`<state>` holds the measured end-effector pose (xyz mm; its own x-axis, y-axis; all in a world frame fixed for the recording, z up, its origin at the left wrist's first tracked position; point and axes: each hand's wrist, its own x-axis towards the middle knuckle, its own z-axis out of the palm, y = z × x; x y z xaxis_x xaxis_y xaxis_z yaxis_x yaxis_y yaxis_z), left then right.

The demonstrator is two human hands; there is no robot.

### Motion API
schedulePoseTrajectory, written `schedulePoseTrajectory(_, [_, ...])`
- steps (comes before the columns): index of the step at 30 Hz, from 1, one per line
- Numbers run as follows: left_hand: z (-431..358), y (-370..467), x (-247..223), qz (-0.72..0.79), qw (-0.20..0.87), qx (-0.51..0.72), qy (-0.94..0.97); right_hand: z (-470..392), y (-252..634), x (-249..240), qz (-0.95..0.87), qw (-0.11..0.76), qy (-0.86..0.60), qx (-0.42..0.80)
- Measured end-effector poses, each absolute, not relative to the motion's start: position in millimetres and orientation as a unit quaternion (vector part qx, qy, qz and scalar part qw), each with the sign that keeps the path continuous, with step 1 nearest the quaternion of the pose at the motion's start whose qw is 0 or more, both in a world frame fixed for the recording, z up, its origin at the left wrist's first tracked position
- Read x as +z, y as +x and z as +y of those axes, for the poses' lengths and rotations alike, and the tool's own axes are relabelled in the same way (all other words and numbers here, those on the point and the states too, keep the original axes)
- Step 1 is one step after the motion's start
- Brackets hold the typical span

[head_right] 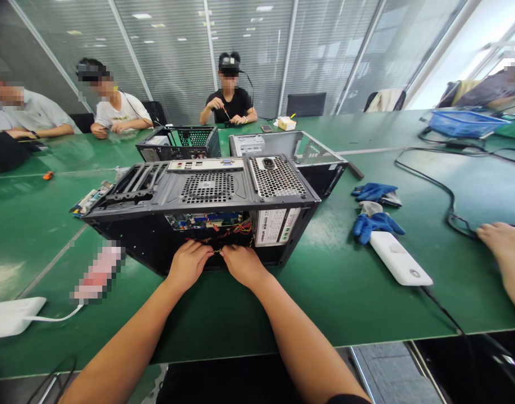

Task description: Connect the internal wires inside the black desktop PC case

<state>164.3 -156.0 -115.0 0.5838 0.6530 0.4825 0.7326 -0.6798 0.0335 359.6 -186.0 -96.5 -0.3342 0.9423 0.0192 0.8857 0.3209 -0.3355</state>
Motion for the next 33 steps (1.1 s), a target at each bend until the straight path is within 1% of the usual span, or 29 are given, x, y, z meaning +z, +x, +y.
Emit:
schedulePoseTrajectory(19, [-156.5,164.7,-114.8,-0.392,0.070,-0.245,-0.884,-186.7,359.4,-94.8,-0.803,0.099,-0.572,0.136])
schedulePoseTrajectory(33, [-157.6,165.6,-114.3,-0.400,0.060,-0.227,-0.886,-186.6,359.4,-94.8,-0.805,0.107,-0.569,0.130])
